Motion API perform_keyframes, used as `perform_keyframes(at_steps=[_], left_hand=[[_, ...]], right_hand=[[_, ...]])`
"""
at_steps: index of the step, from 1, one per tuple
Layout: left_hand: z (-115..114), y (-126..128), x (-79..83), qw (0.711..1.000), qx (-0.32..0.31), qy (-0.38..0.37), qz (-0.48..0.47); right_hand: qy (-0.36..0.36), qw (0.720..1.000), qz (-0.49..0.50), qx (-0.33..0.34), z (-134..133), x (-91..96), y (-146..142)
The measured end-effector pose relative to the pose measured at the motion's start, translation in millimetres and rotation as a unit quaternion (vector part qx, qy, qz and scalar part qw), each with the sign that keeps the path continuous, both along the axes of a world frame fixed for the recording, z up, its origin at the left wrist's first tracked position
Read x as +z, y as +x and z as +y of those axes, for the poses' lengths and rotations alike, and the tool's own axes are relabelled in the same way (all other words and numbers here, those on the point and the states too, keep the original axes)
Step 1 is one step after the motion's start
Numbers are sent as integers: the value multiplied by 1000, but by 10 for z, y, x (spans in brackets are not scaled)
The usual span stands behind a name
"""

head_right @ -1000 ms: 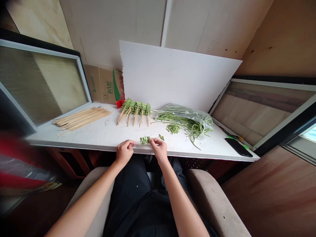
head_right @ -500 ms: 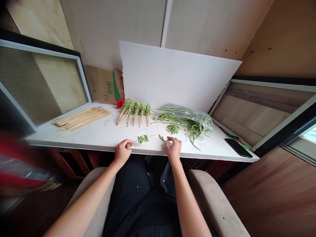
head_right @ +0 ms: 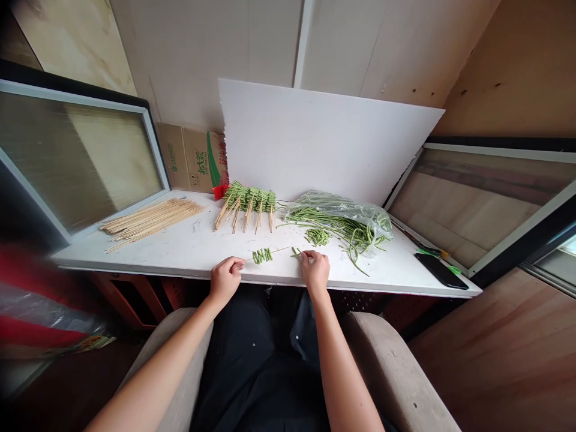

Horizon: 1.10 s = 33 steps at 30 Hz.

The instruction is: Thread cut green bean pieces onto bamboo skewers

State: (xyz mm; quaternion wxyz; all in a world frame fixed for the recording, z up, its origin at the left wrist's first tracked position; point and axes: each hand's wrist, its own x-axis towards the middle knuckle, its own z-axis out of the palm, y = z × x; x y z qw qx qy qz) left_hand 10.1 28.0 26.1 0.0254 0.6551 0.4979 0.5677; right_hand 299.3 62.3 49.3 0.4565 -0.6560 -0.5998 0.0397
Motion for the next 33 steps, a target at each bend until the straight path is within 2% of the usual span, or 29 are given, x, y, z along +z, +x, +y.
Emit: perform_keyframes(at_steps=[3, 8, 11, 15, 18, 22, 27, 33], left_hand=[[0, 0, -14, 1000, -5, -1, -3], [2, -2, -25, 1000, -7, 3, -1], [2, 0, -29, 1000, -9, 7, 4], [-6, 13, -31, 1000, -9, 7, 16], [-16, 24, -27, 1000, -10, 6, 21], [-23, 29, -20, 1000, -12, 2, 20], [-21, 33, -20, 1000, -12, 3, 20], [-24, 34, -10, 1000, -7, 7, 28]], right_hand=[[31, 998, 53, 16, -15, -21, 15], [99, 992, 75, 9, -24, -32, 16], [91, 980, 168, 54, -41, 4, -11], [0, 924, 360, 132, -116, 98, -91], [-51, 883, 430, 182, -191, 158, -160], [-64, 876, 429, 209, -255, 182, -215], [-60, 885, 415, 201, -258, 167, -224], [-73, 879, 422, 210, -271, 176, -230]])
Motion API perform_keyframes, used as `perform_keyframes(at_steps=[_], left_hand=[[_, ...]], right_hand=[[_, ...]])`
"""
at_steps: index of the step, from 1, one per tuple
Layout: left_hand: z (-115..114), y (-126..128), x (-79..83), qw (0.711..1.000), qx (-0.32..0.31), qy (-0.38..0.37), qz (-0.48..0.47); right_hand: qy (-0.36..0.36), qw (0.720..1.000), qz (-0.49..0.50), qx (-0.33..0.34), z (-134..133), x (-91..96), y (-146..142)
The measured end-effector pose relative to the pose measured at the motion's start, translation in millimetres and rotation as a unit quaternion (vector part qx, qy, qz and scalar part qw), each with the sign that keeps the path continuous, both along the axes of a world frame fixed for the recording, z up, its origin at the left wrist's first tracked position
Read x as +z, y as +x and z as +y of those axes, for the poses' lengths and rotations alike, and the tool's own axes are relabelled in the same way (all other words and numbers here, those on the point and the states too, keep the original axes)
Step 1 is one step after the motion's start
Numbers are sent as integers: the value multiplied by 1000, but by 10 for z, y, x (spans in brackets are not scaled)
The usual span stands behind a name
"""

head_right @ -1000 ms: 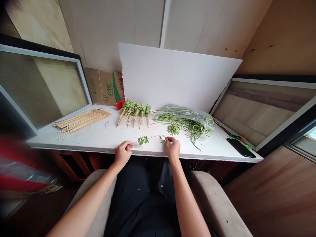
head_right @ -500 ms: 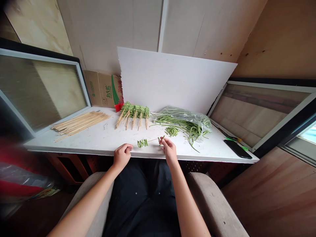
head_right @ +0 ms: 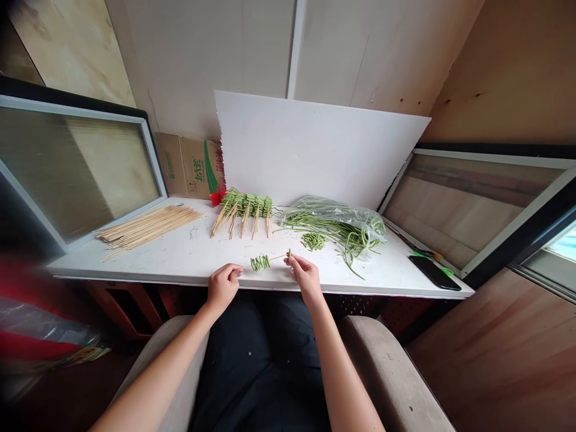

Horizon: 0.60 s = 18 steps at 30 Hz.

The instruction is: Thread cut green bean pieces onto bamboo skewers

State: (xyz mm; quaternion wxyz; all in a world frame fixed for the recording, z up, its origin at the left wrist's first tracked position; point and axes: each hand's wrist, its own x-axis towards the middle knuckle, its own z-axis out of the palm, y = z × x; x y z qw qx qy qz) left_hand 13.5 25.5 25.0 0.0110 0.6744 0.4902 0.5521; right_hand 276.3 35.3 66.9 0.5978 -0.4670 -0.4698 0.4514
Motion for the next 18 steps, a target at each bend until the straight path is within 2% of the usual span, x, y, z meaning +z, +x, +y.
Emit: perform_keyframes(at_steps=[8, 18], left_hand=[[7, -5, -10, 1000, -4, 5, 4], [22, -6, -15, 1000, -1, -4, 10]], right_hand=[[12, 1000, -5, -4, 19, -66, 20], [17, 1000, -8, -8, 26, -57, 14]])
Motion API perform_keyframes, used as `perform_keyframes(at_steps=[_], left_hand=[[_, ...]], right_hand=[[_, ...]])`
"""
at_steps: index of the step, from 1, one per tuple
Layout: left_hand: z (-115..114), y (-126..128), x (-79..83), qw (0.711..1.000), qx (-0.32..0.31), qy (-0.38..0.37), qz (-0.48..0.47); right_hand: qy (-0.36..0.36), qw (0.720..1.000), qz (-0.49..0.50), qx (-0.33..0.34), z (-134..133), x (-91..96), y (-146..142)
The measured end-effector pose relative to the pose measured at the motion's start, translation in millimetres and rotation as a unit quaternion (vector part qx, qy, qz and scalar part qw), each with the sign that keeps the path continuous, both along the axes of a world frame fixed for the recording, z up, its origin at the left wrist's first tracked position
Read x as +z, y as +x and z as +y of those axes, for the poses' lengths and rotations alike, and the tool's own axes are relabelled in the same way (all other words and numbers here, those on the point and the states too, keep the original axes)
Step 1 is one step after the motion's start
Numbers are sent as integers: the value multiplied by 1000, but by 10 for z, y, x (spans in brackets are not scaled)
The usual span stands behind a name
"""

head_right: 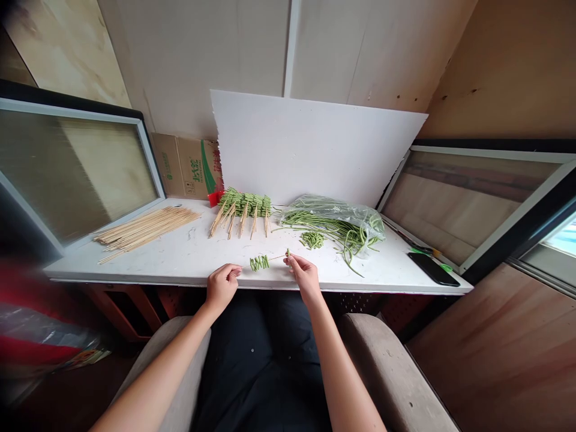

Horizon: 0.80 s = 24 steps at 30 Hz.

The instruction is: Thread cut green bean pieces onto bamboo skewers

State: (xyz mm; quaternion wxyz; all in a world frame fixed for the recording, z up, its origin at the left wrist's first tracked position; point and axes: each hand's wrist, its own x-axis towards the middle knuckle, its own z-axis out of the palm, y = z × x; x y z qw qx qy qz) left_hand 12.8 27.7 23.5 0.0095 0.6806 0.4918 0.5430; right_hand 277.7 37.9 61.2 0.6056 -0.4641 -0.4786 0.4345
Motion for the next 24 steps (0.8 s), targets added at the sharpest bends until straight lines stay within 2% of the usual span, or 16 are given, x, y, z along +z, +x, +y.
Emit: perform_keyframes(at_steps=[14, 24], left_hand=[[-7, 4, 2, 1000, -2, 5, 11], [8, -1, -12, 1000, -1, 5, -2]], right_hand=[[-5, 999, -24, -40, -89, 65, -56], [-2, 1000, -4, -29, -63, 33, -32]])
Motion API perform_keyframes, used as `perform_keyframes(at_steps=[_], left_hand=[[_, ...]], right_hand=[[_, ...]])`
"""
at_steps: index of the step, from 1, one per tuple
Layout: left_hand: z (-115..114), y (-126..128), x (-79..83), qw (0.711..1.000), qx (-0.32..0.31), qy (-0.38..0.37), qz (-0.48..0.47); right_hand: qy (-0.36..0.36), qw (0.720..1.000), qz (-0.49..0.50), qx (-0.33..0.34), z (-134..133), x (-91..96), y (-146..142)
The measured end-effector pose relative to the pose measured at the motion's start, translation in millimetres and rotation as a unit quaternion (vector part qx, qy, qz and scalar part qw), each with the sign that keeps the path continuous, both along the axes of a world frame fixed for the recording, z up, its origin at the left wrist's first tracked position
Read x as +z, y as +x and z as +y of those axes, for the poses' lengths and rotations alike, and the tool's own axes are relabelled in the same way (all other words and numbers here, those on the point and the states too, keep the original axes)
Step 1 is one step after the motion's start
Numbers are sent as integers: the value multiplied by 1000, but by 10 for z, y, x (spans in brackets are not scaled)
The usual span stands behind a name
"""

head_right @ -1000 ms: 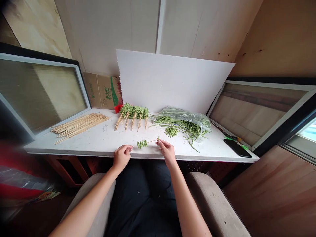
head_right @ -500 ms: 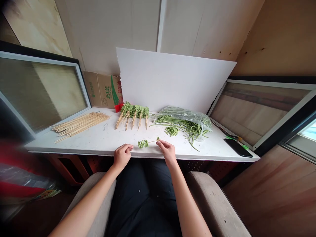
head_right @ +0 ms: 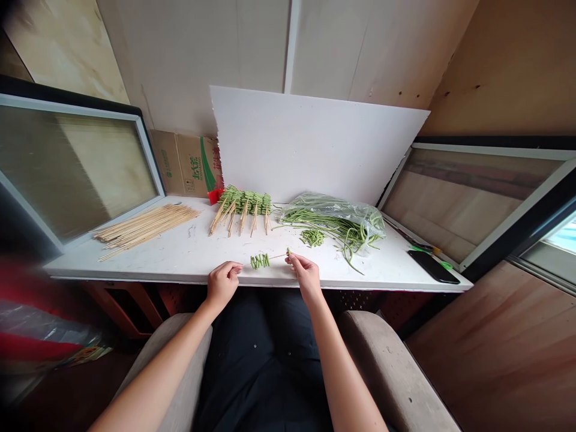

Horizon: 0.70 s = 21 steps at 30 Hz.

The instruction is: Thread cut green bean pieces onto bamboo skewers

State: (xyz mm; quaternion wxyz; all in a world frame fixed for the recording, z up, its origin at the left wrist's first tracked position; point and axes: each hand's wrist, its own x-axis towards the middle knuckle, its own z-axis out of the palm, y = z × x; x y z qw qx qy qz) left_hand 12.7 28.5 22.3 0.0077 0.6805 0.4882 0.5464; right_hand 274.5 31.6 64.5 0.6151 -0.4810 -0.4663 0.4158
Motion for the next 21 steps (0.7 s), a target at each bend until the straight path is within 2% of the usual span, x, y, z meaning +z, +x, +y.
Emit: perform_keyframes(at_steps=[12, 21], left_hand=[[-6, 0, 15, 1000, 3, -5, 6], [14, 1, -13, 1000, 1, 20, 10]], right_hand=[[-4, 1000, 13, 1, 36, -63, 36], [-3, 1000, 15, -24, -20, -21, 9]])
